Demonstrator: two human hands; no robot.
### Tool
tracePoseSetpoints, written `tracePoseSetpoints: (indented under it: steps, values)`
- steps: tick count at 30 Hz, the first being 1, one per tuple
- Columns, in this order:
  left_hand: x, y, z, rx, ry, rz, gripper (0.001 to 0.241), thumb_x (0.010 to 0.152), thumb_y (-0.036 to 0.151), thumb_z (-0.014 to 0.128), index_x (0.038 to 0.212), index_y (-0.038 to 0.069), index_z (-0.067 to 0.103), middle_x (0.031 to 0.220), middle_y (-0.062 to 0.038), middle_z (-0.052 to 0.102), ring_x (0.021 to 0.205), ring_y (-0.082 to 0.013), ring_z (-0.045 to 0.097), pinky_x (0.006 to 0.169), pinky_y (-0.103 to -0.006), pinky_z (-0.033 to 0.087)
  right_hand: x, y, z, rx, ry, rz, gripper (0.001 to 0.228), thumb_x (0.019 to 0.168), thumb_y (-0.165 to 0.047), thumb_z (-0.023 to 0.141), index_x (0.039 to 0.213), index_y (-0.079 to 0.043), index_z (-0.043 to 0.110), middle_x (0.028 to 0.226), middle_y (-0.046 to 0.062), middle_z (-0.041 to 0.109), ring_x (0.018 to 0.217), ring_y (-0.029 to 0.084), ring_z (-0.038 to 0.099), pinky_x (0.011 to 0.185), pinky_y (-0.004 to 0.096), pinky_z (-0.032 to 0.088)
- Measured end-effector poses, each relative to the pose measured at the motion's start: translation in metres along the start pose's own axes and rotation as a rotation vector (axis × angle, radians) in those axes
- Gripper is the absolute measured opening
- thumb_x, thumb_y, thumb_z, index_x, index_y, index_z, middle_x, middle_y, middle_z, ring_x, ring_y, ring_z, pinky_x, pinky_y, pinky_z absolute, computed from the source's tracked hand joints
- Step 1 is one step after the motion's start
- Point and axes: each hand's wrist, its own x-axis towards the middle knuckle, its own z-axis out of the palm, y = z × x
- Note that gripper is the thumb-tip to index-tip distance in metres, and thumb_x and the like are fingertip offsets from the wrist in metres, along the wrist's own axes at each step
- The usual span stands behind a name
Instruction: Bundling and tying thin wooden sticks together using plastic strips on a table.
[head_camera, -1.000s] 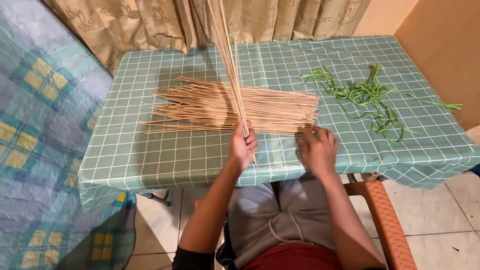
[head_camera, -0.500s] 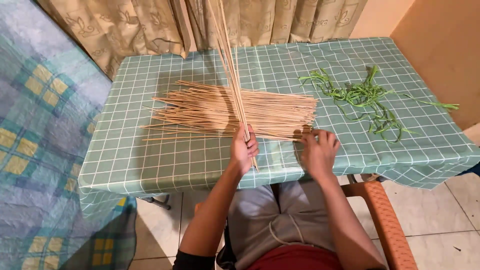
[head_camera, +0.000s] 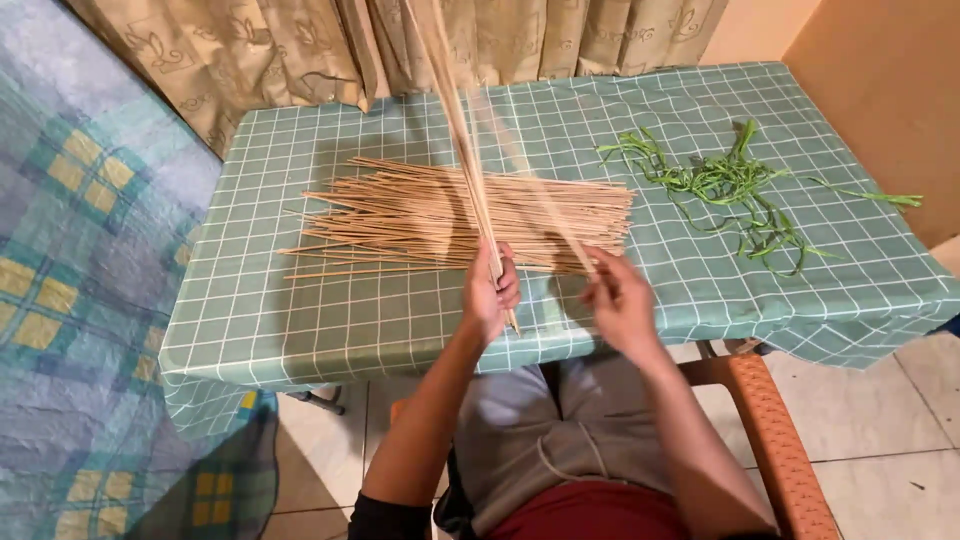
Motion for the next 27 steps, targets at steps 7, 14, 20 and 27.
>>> tracePoseSetpoints:
  steps: [7, 14, 20, 27]
  values:
    - [0.010, -0.014, -0.012, 0.192, -0.004, 0.002, 0.045, 0.104, 0.059, 0.050, 0.099, 0.015, 0.057, 0.069, 0.004, 0.034, 0.040, -0.0039, 0.028, 0.033, -0.0186, 0.022, -0.001, 0.028, 0.059, 0.192, -0.027, 0.085, 0.023, 0.094, 0.006, 0.068, 0.115, -0.002, 0.073, 0.082, 0.015, 0.068, 0.064, 0.026, 0.076, 0.053, 0.035, 0.065]
    - [0.016, -0.006, -0.024, 0.250, 0.051, 0.153, 0.053, 0.108, 0.056, 0.040, 0.079, 0.014, 0.051, 0.054, -0.002, 0.037, 0.034, -0.0128, 0.035, 0.031, -0.0223, 0.028, 0.008, 0.021, 0.040, 0.014, -0.065, 0.097, 0.013, 0.087, -0.008, 0.081, 0.100, -0.011, 0.080, 0.069, 0.009, 0.071, 0.060, 0.012, 0.065, 0.052, 0.029, 0.058]
    - [0.023, -0.003, -0.034, 0.189, 0.080, 0.243, 0.039, 0.110, 0.041, 0.048, 0.082, 0.013, 0.048, 0.053, -0.004, 0.034, 0.032, -0.0169, 0.041, 0.031, -0.0248, 0.033, 0.019, 0.010, 0.010, 0.348, -0.023, 0.215, 0.013, 0.100, 0.005, 0.057, 0.102, 0.005, 0.070, 0.068, 0.022, 0.068, 0.053, 0.027, 0.069, 0.050, 0.041, 0.064]
    - [0.006, 0.009, -0.014, 0.209, 0.052, 0.196, 0.046, 0.109, 0.051, 0.041, 0.086, 0.012, 0.051, 0.056, 0.003, 0.024, 0.034, -0.0086, 0.031, 0.030, -0.0216, 0.024, 0.022, 0.035, -0.003, 0.155, 0.091, 0.153, 0.012, 0.097, 0.002, 0.066, 0.103, -0.002, 0.076, 0.067, 0.016, 0.070, 0.054, 0.021, 0.068, 0.048, 0.034, 0.060]
